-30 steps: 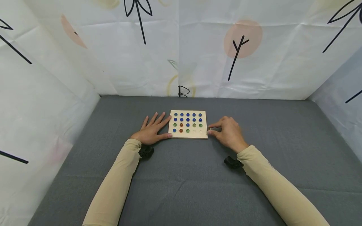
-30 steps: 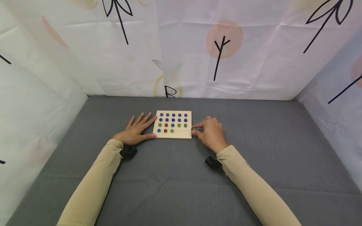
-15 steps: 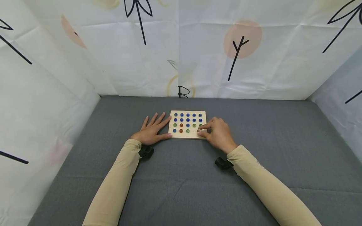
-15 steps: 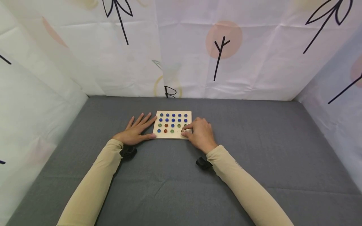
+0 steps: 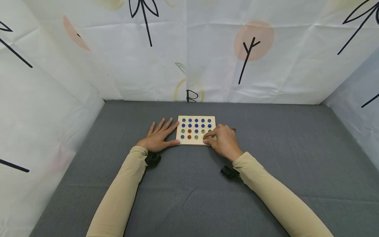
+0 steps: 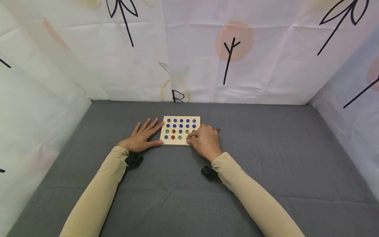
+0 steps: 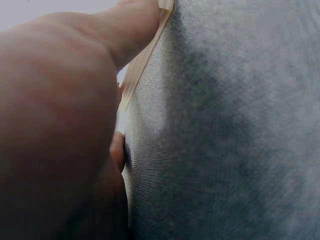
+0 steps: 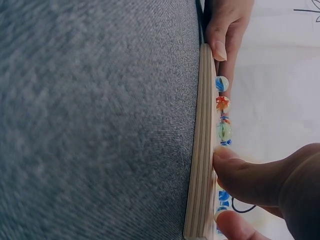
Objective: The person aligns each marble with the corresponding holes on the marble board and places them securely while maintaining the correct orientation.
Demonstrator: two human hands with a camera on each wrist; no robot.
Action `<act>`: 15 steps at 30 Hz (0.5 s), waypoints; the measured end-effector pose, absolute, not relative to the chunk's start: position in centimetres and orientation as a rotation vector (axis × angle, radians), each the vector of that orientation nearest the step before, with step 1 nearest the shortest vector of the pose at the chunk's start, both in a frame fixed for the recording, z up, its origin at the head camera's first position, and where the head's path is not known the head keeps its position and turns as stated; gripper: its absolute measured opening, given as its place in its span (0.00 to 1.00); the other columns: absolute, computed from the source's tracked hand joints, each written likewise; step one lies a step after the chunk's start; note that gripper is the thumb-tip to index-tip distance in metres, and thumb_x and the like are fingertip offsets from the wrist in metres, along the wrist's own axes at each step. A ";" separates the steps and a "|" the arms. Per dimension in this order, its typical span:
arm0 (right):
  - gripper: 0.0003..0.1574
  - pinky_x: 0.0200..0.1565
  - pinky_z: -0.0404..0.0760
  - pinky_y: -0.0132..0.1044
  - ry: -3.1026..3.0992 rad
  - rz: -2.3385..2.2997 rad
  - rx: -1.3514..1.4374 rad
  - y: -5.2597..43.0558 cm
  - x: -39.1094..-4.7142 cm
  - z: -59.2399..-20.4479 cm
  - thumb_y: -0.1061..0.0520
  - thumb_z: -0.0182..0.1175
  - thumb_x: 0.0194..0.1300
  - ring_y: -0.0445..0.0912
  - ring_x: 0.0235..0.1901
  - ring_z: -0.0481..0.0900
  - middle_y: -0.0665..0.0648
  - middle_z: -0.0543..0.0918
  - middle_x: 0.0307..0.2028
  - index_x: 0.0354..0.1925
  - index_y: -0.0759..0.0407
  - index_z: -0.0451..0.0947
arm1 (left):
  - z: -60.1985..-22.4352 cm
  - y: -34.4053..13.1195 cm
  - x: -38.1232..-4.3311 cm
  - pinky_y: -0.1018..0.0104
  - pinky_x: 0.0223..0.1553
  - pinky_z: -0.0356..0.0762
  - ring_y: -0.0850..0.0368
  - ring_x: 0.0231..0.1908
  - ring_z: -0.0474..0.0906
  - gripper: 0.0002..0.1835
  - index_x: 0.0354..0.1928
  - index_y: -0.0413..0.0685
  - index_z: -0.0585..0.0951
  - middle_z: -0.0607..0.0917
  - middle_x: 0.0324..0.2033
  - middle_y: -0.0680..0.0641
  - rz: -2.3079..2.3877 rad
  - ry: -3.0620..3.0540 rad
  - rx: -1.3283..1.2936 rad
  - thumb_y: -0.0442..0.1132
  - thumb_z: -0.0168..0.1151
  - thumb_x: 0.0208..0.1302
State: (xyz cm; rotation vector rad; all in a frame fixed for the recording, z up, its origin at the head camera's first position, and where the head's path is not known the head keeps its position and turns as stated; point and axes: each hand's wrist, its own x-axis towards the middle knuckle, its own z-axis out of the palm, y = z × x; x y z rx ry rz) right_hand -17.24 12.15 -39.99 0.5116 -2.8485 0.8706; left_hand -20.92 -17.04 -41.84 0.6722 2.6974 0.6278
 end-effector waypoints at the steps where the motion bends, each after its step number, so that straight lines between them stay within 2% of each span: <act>1: 0.10 0.36 0.69 0.47 -2.852 0.862 0.511 12.1 -17.3 -40.0 0.52 0.76 0.60 0.52 0.34 0.73 0.57 0.82 0.35 0.40 0.52 0.93 | -41.8 -17.0 -20.9 0.44 0.73 0.16 0.44 0.79 0.26 0.48 0.83 0.60 0.45 0.39 0.81 0.46 0.628 2.697 0.673 0.69 0.53 0.71; 12: 0.11 0.35 0.72 0.46 -2.844 0.831 0.516 11.6 -17.5 -40.0 0.52 0.75 0.61 0.51 0.34 0.74 0.57 0.83 0.35 0.41 0.53 0.93 | -41.6 -17.0 -20.8 0.43 0.74 0.17 0.44 0.79 0.27 0.47 0.83 0.59 0.46 0.40 0.81 0.45 0.606 2.710 0.665 0.65 0.55 0.72; 15: 0.11 0.36 0.72 0.47 -2.844 0.830 0.515 11.4 -17.5 -40.0 0.51 0.75 0.61 0.51 0.35 0.75 0.57 0.83 0.35 0.41 0.53 0.93 | -41.9 -17.1 -21.0 0.44 0.74 0.16 0.45 0.79 0.26 0.47 0.83 0.62 0.45 0.39 0.81 0.47 0.592 2.711 0.660 0.67 0.54 0.72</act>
